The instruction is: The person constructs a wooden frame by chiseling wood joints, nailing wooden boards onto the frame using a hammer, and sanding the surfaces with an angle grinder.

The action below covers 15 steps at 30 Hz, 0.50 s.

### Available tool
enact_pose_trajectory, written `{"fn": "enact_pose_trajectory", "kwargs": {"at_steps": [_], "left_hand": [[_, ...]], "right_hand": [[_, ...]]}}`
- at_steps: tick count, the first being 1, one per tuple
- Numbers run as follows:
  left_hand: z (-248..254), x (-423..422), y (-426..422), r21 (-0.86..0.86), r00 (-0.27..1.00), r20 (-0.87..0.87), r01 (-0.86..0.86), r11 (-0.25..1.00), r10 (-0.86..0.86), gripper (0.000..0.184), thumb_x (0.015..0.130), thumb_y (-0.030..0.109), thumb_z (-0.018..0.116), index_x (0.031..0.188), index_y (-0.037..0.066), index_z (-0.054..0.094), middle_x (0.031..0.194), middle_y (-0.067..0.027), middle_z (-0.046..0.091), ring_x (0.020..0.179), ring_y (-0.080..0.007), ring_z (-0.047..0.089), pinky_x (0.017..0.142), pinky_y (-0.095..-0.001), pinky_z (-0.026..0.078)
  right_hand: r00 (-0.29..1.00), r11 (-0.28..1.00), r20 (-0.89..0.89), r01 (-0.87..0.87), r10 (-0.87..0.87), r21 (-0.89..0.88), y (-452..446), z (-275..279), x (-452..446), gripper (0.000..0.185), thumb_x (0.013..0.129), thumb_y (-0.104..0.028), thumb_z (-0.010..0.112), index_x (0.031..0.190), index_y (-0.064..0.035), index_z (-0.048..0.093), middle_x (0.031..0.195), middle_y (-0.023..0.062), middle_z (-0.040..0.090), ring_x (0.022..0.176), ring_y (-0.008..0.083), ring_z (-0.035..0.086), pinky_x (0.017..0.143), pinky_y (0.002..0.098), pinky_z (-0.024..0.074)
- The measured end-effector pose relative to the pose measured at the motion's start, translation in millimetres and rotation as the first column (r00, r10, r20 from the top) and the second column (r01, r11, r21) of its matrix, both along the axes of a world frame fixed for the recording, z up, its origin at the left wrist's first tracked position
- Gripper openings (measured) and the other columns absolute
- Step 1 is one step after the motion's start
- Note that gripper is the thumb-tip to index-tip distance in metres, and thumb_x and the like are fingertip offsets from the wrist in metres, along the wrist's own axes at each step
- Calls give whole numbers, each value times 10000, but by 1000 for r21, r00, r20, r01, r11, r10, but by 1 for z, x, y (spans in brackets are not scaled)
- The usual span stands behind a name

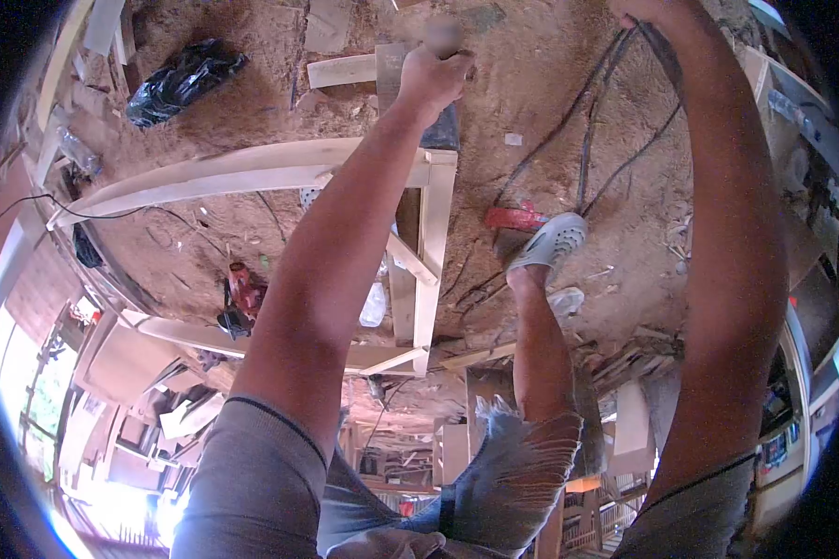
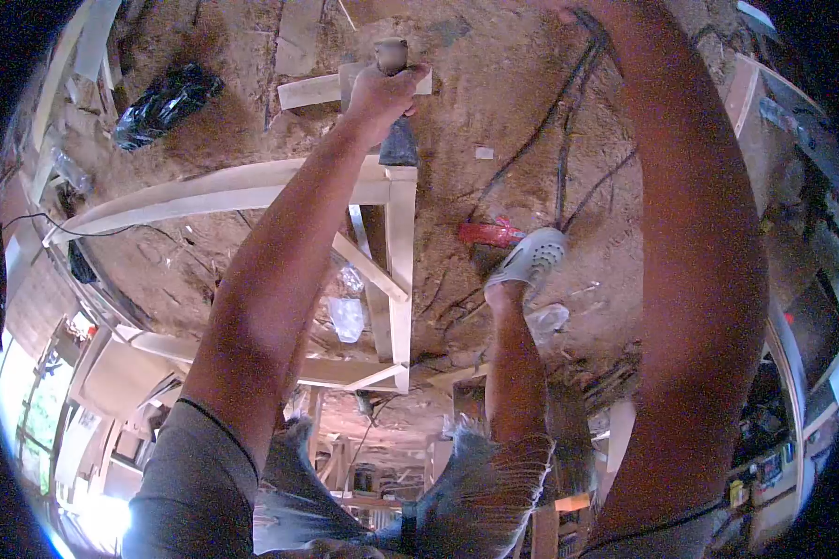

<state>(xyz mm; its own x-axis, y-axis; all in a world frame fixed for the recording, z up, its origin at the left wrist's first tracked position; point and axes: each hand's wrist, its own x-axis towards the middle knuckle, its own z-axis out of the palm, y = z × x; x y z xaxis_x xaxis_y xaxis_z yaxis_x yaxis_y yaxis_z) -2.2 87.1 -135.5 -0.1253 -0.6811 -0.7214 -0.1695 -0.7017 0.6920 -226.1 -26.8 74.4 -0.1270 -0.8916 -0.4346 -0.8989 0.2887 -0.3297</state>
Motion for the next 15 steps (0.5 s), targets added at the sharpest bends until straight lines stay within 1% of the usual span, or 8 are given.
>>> {"fn": "enact_pose_trajectory", "kwargs": {"at_steps": [1,4,6,7,8,11,13,15], "left_hand": [[-2,0,1,2,1000,0,2,1000,-2,292,911,264,762,812,-7,719,700,-54,663,590,-162,644,517,-378,504],[-8,1,1,6,984,150,92,996,-92,320,898,278,765,793,-22,723,682,-89,682,619,-207,683,546,-401,516],[-17,3,6,-28,966,220,144,989,-134,328,887,291,769,802,-24,730,680,-122,692,642,-245,706,572,-413,524],[-21,1,4,-55,954,253,180,982,-161,332,881,297,771,806,-25,733,679,-138,697,653,-263,717,585,-420,528],[-20,0,-2,-72,955,250,185,980,-161,323,879,296,767,825,-21,737,685,-150,699,660,-279,721,595,-421,532],[-13,2,16,-91,962,230,169,981,-144,300,876,291,756,867,-9,747,698,-167,704,670,-297,728,615,-423,538],[-11,2,31,-134,973,222,91,987,-60,283,876,286,751,874,2,753,699,-152,708,661,-269,724,612,-420,537],[-8,5,31,-31,990,129,53,998,-49,300,875,291,757,877,-9,752,703,-148,713,639,-242,719,599,-416,538]], "right_hand": [[998,990,1,57,-57,132,-8,10,1,656,767,-277,809,1245,132,620,1081,328,723,1049,406,731,869,458,579],[999,983,-18,39,-42,-180,-7,-38,-10,589,792,-244,790,1225,118,625,1083,330,719,1043,423,725,861,480,578],[935,755,-355,-235,4,-611,36,-144,-7,491,826,-223,766,1188,91,660,1036,310,735,1013,426,733,854,494,574],[957,852,-149,-291,250,-435,50,-131,0,511,836,-224,767,1224,84,643,1056,309,734,1024,418,733,856,499,572],[898,884,111,-387,426,-264,59,-112,10,532,846,-225,767,1260,77,627,1076,308,733,1035,410,732,858,504,570],[917,880,97,-398,386,259,30,-64,12,659,841,-234,784,1378,67,548,1216,326,691,1107,403,715,871,492,572],[971,863,164,-229,173,450,-3,-27,18,718,819,-232,808,1416,50,525,1274,318,673,1129,404,708,870,489,573],[974,904,225,-115,22,412,10,-10,21,751,807,-236,828,1434,42,522,1306,304,668,1149,390,703,890,474,569]]}}
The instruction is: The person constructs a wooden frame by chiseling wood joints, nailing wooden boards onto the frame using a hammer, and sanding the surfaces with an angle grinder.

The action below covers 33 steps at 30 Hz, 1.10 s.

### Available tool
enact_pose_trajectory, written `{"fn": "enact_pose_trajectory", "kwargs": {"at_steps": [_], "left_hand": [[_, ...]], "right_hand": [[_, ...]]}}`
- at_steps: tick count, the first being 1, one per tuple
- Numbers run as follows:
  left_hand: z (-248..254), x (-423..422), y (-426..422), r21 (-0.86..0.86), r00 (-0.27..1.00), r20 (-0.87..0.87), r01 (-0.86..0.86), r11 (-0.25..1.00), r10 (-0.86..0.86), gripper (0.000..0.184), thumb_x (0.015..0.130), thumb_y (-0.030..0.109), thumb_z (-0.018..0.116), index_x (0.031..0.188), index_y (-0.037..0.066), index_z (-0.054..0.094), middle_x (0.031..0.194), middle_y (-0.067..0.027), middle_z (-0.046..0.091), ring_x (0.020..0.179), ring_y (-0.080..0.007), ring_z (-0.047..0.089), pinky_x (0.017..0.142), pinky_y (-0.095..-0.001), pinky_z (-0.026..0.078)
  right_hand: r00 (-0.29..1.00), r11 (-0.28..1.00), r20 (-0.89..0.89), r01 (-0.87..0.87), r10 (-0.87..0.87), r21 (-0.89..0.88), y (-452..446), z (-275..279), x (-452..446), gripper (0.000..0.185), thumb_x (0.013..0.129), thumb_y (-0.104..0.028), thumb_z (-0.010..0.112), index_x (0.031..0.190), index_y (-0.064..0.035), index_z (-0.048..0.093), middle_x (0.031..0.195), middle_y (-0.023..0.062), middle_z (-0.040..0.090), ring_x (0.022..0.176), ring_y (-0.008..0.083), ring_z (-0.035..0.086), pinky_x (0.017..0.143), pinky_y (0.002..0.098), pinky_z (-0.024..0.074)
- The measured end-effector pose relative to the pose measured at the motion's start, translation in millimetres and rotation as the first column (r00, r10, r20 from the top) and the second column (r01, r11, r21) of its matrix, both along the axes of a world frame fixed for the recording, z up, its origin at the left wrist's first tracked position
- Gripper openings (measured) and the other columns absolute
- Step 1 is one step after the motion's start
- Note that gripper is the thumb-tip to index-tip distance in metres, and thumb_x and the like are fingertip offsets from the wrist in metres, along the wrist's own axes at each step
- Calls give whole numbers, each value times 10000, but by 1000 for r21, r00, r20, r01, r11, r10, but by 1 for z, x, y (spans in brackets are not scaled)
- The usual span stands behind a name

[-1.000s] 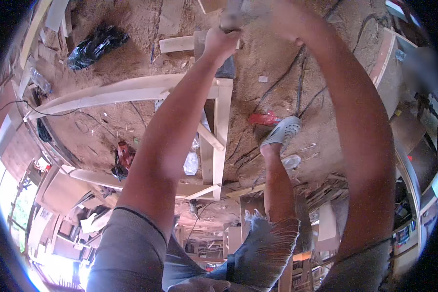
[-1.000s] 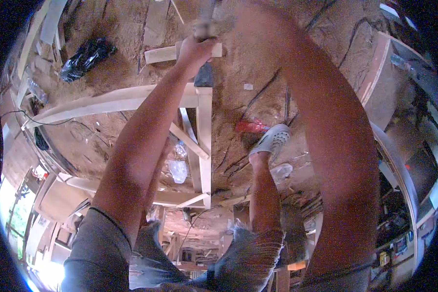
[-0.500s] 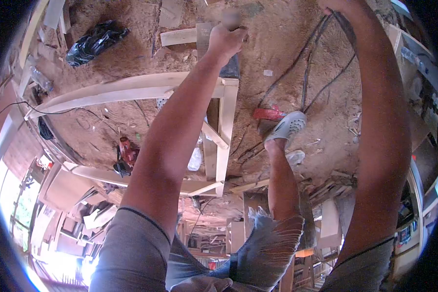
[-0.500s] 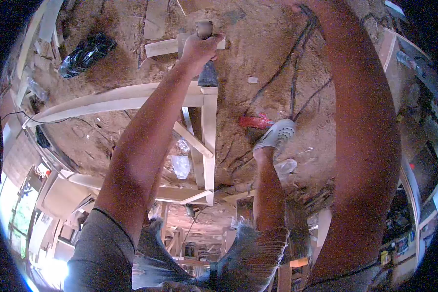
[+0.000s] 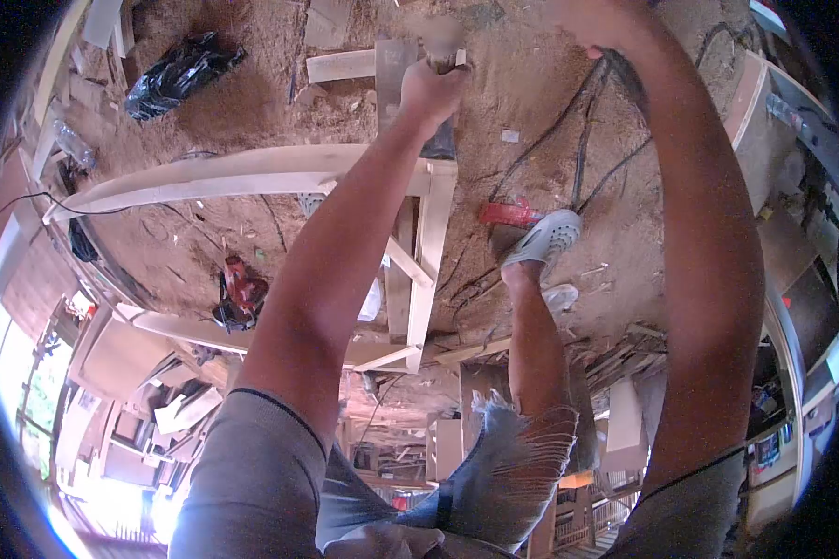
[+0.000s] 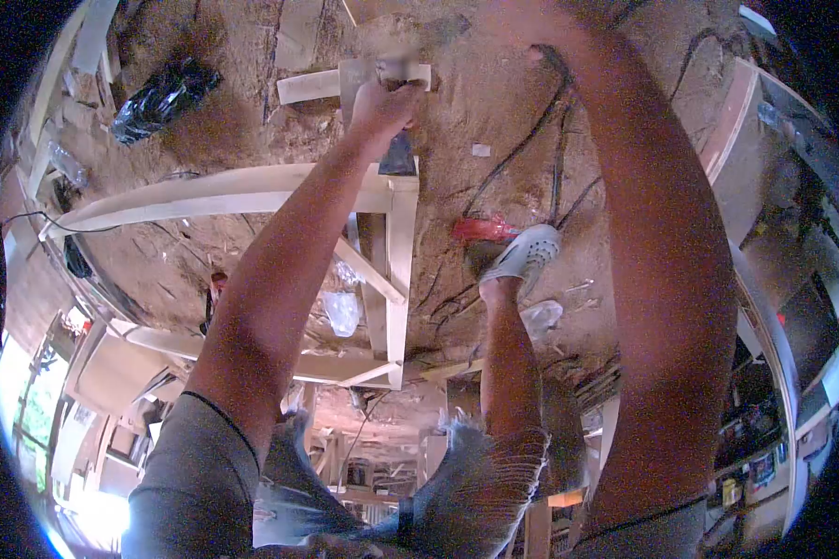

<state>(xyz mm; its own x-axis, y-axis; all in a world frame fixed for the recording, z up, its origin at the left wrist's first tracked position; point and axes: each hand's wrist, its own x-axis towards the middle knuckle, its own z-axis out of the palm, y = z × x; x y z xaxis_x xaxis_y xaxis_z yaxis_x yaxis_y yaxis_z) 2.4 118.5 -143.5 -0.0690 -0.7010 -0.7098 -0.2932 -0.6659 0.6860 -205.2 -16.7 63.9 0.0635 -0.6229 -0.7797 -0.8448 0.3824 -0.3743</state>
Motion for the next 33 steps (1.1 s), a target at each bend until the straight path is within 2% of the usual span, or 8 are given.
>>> {"fn": "enact_pose_trajectory", "kwargs": {"at_steps": [8,11,14,18,20,26,29,33], "left_hand": [[-8,-13,-1,-16,995,62,84,996,-83,362,862,296,766,748,-43,715,619,-108,663,541,-208,661,547,-417,530],[-14,-12,5,-57,993,75,97,994,-92,350,852,285,752,707,-31,707,603,-104,657,546,-218,665,548,-414,530],[-4,-14,1,-22,997,34,68,997,-68,287,875,252,732,748,-4,704,634,-75,654,556,-195,647,537,-388,514],[12,-11,1,-42,995,13,102,994,-102,166,937,193,702,855,48,694,691,-9,625,580,-131,597,517,-340,478],[21,-16,3,-4,997,-22,72,997,-72,201,913,220,707,862,26,708,697,-52,651,623,-164,639,555,-359,502],[-35,-4,29,-109,994,38,105,988,-102,355,867,323,735,884,-32,736,724,-177,720,717,-297,746,645,-423,559],[-23,-6,30,7,991,74,109,994,-109,373,863,345,747,889,-27,737,731,-184,723,722,-324,749,658,-437,558],[0,-10,31,81,991,88,94,992,-101,334,856,337,747,886,3,747,728,-173,728,708,-330,745,668,-450,553]], "right_hand": [[997,729,83,58,-2,-682,43,-42,-28,815,791,-238,857,1483,19,510,1359,247,662,1266,302,642,1073,395,488],[958,757,281,217,-46,-616,44,-49,-34,806,786,-253,852,1467,26,523,1369,272,650,1299,349,627,1083,415,483],[988,873,34,147,-149,-465,29,-32,-33,775,805,-273,836,1455,21,535,1362,290,647,1310,381,618,1086,428,483],[989,679,-98,1,-107,-734,35,-79,-34,755,801,-303,823,1441,-3,559,1299,287,679,1253,381,653,1053,449,505],[903,668,-430,-325,8,-669,61,-153,-47,738,784,-321,830,1396,13,587,1228,293,707,1188,386,689,1019,463,525],[975,967,-218,-96,44,-234,28,-35,-6,700,762,-392,855,1210,97,632,1064,313,736,1037,409,740,900,484,571],[985,785,-85,67,-150,-616,26,-12,-6,630,787,-400,836,1171,71,670,1064,318,735,1016,411,747,861,485,580],[876,880,99,-475,472,2,41,-68,-30,557,842,-290,768,1258,56,635,1048,308,727,991,442,732,876,511,574]]}}
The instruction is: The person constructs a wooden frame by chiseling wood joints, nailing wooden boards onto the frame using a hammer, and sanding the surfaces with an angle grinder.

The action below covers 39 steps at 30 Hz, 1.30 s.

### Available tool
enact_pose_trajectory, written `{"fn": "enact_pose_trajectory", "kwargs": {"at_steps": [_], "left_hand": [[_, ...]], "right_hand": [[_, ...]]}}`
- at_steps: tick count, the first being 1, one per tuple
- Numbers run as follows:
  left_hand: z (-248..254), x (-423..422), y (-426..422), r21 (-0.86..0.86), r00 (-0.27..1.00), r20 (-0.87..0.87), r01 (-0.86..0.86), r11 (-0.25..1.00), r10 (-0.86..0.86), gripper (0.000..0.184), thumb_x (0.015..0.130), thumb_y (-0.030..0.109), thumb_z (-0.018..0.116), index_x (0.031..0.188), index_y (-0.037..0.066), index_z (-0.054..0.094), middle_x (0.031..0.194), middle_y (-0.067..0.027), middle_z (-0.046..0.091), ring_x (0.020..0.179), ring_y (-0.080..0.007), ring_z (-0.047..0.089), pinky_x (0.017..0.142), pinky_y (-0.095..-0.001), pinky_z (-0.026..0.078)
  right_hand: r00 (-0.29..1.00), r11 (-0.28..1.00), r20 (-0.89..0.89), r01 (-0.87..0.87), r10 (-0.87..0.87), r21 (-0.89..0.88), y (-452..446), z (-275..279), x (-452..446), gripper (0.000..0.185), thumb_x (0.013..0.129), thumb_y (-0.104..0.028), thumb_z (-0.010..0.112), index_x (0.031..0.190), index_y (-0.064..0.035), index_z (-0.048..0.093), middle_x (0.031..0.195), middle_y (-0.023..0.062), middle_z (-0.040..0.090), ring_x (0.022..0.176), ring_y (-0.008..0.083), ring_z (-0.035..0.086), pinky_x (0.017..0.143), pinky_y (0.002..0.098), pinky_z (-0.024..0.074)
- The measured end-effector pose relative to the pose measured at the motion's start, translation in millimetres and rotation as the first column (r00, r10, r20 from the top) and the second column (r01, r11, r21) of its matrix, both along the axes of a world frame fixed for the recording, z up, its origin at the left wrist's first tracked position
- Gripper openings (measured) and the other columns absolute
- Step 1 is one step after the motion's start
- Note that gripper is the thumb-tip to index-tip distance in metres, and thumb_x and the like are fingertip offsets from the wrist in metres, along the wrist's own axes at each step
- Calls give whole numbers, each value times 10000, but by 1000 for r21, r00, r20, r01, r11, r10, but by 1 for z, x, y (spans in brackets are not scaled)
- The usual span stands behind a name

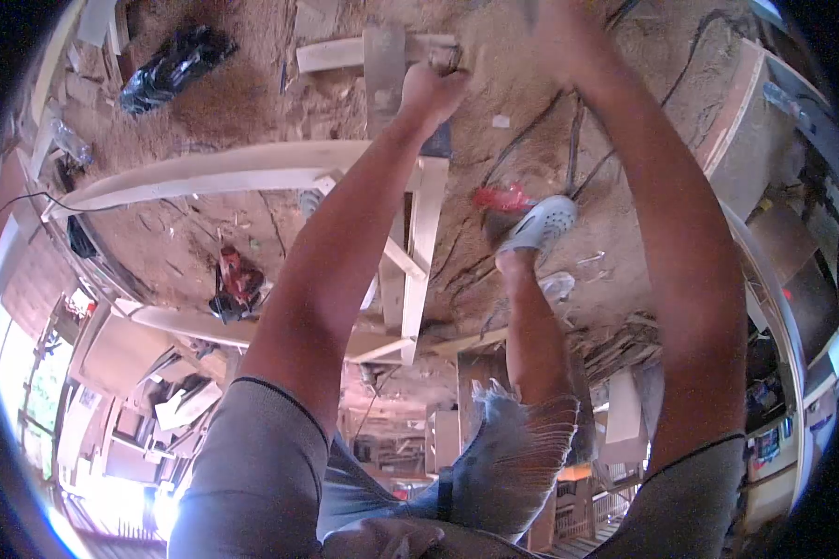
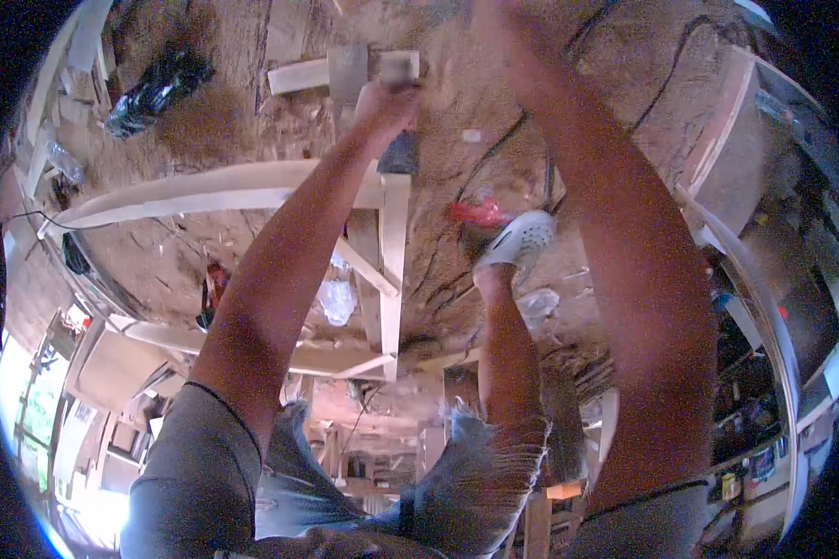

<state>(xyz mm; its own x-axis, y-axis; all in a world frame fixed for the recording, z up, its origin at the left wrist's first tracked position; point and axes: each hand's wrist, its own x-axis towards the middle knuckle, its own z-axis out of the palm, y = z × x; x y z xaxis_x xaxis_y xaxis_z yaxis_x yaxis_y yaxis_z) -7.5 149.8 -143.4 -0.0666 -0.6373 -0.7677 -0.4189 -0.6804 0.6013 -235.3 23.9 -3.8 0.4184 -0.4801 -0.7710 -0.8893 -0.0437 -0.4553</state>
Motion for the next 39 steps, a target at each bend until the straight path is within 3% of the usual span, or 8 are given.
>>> {"fn": "enact_pose_trajectory", "kwargs": {"at_steps": [3,8,11,15,20,25,35,39], "left_hand": [[-26,3,11,-53,999,-31,11,999,-12,295,858,314,734,882,20,749,711,-163,723,693,-331,739,658,-451,550],[-24,10,12,-84,998,-6,63,994,-64,262,852,284,724,889,26,747,735,-168,727,694,-357,733,655,-458,549],[-5,4,12,-72,999,-33,21,997,-23,268,847,276,725,907,15,742,775,-191,734,706,-378,731,665,-465,552],[8,-2,15,-101,1000,-6,21,995,-22,284,849,272,726,921,-2,735,803,-215,737,744,-388,737,692,-469,557],[-21,7,18,-124,1000,2,17,992,-17,294,854,282,725,925,-3,735,808,-221,737,788,-385,745,711,-475,553],[-7,11,30,-47,980,75,189,981,-186,273,861,259,712,953,3,732,779,-204,726,757,-358,742,701,-472,545],[6,62,-6,256,595,-288,-707,659,750,215,994,193,707,1115,16,711,854,-31,669,674,-140,627,581,-317,508],[27,92,-5,-131,977,-169,-155,979,132,461,924,374,789,1095,-46,707,988,-155,729,853,-286,716,723,-428,584]], "right_hand": [[999,984,-38,-29,37,175,0,-3,-10,514,855,-216,724,1284,51,630,1019,304,726,952,454,730,866,523,577],[740,548,274,650,-615,-526,13,54,22,574,813,-402,818,1133,57,692,1072,315,735,1022,408,747,860,482,577],[846,569,68,413,-529,-711,59,-65,8,419,805,-171,712,1156,57,700,946,291,741,876,437,749,804,521,593],[983,986,-184,-52,22,-159,44,4,3,371,803,-189,738,1081,56,725,1010,306,734,956,447,739,854,522,585],[747,552,219,625,-628,-552,15,48,26,485,826,-334,790,1096,57,692,1041,309,732,1053,428,726,877,487,567],[950,928,-233,117,-209,-355,82,8,44,366,804,-160,728,1106,46,726,975,299,740,921,438,750,821,520,590],[757,652,202,643,-622,-401,69,37,-2,493,844,-270,762,1208,41,642,921,287,724,821,442,736,764,518,579],[729,627,6,593,-685,-504,146,61,-12,402,879,-263,755,1121,42,654,907,271,702,880,441,718,811,514,548]]}}
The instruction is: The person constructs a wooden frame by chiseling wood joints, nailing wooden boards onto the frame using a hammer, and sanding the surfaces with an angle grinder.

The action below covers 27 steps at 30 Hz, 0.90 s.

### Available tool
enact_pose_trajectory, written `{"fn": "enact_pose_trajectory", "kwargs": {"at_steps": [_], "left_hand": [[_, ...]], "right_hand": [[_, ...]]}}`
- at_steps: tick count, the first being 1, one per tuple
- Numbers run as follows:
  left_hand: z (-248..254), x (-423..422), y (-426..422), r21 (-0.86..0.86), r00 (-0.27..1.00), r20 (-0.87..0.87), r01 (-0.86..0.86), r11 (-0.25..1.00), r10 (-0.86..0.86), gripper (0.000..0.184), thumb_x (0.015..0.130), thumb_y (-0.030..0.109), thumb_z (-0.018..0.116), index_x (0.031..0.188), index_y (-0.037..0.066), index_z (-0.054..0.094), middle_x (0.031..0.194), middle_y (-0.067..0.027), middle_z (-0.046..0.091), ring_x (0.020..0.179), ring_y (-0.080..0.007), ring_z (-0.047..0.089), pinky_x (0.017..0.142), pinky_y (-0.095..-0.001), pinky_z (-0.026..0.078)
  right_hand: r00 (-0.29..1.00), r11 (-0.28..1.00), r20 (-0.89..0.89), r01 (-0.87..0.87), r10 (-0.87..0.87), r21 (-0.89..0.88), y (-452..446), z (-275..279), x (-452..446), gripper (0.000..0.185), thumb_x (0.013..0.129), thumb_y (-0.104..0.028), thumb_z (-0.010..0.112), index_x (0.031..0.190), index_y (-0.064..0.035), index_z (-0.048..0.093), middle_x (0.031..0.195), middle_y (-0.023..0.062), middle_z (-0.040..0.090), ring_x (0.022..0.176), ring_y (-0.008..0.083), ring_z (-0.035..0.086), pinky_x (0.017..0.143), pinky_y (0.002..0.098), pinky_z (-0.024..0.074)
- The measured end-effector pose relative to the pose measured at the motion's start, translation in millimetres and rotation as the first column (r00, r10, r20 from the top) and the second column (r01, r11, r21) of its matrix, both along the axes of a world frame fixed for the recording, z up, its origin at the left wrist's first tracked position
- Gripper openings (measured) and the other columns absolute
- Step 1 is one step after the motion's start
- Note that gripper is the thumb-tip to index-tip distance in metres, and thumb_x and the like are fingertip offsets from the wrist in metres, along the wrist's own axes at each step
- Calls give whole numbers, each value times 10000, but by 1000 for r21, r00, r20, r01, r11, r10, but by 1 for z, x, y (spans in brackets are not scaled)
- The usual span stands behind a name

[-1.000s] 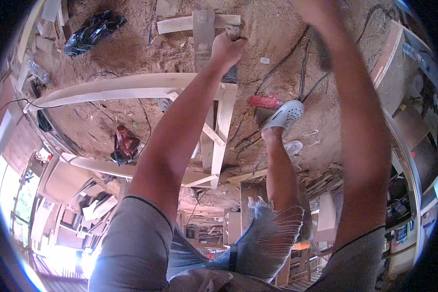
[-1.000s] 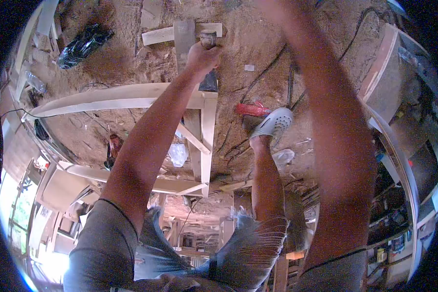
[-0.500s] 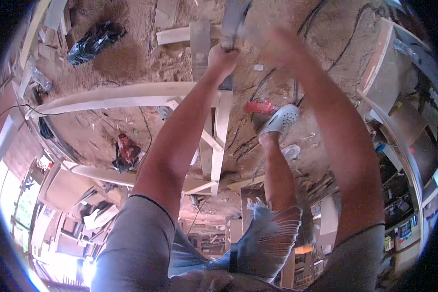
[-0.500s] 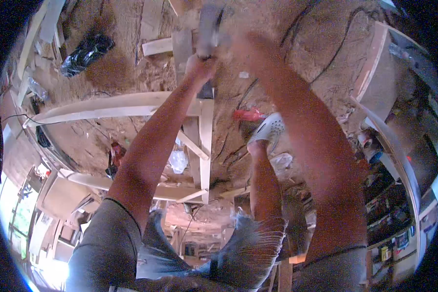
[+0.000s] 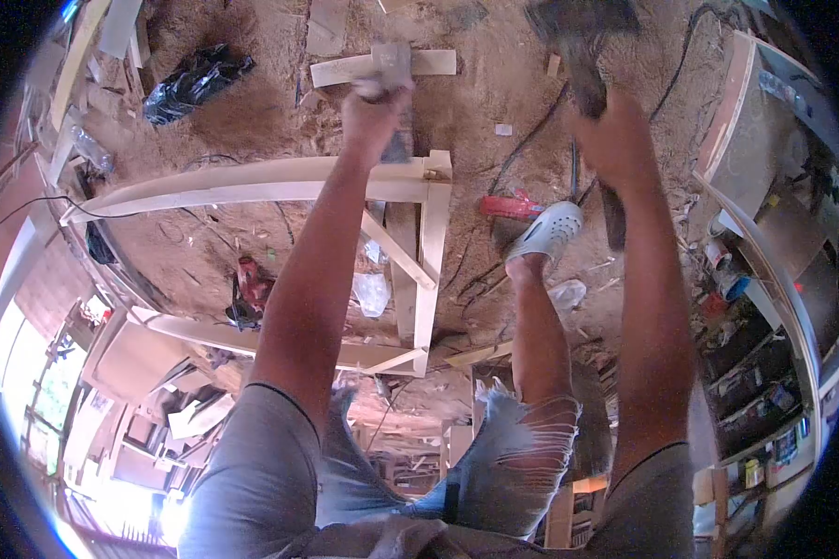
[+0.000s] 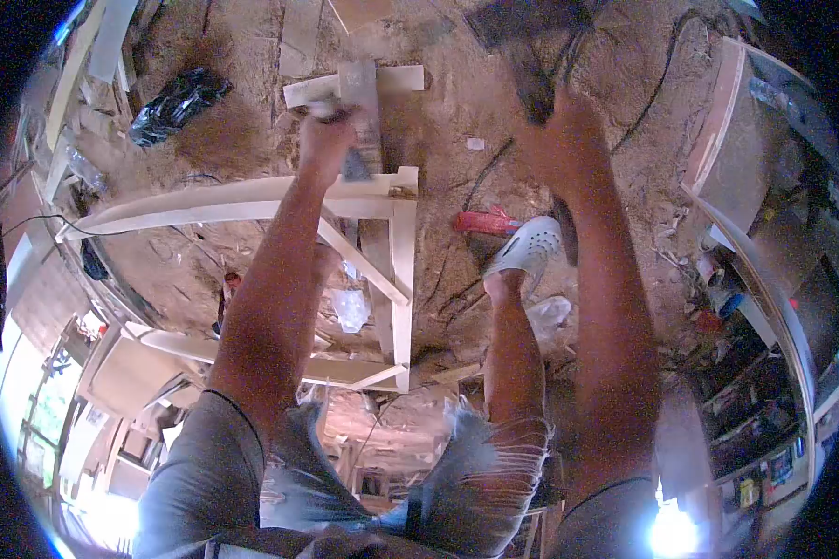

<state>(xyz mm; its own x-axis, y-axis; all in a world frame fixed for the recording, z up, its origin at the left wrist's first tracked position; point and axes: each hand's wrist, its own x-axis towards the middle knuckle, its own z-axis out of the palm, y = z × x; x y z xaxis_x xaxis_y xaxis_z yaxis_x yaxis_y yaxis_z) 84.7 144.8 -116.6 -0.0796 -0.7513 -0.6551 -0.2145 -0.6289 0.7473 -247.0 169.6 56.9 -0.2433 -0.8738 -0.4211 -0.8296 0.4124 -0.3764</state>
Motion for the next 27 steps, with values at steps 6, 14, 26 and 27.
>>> {"fn": "enact_pose_trajectory", "kwargs": {"at_steps": [6,14,26,27], "left_hand": [[39,-58,32,418,19,512,868,268,-859,640,738,574,893,1017,9,782,986,-212,769,972,-383,756,842,-483,602],[22,-22,37,269,54,764,879,393,-643,287,881,320,735,952,46,783,996,-210,770,986,-415,748,828,-513,605],[300,78,208,-7,445,885,314,949,-141,400,855,350,867,969,-8,728,866,-201,750,789,-298,735,744,-415,567],[313,76,237,-191,635,768,110,975,79,422,856,359,866,977,-20,726,856,-199,758,762,-323,732,738,-429,569]], "right_hand": [[890,887,135,398,-435,232,158,22,1,218,838,-121,774,955,15,649,713,82,643,531,174,628,483,377,494],[644,639,176,612,-745,467,269,81,-28,357,798,-203,813,1037,21,671,894,182,729,818,333,723,781,473,566],[972,889,136,112,-190,443,320,200,-168,264,801,-156,775,974,9,662,820,205,696,846,401,712,765,496,551],[983,891,107,88,-151,445,325,210,-175,235,814,-139,760,964,14,663,809,197,692,843,390,717,755,485,556]]}}
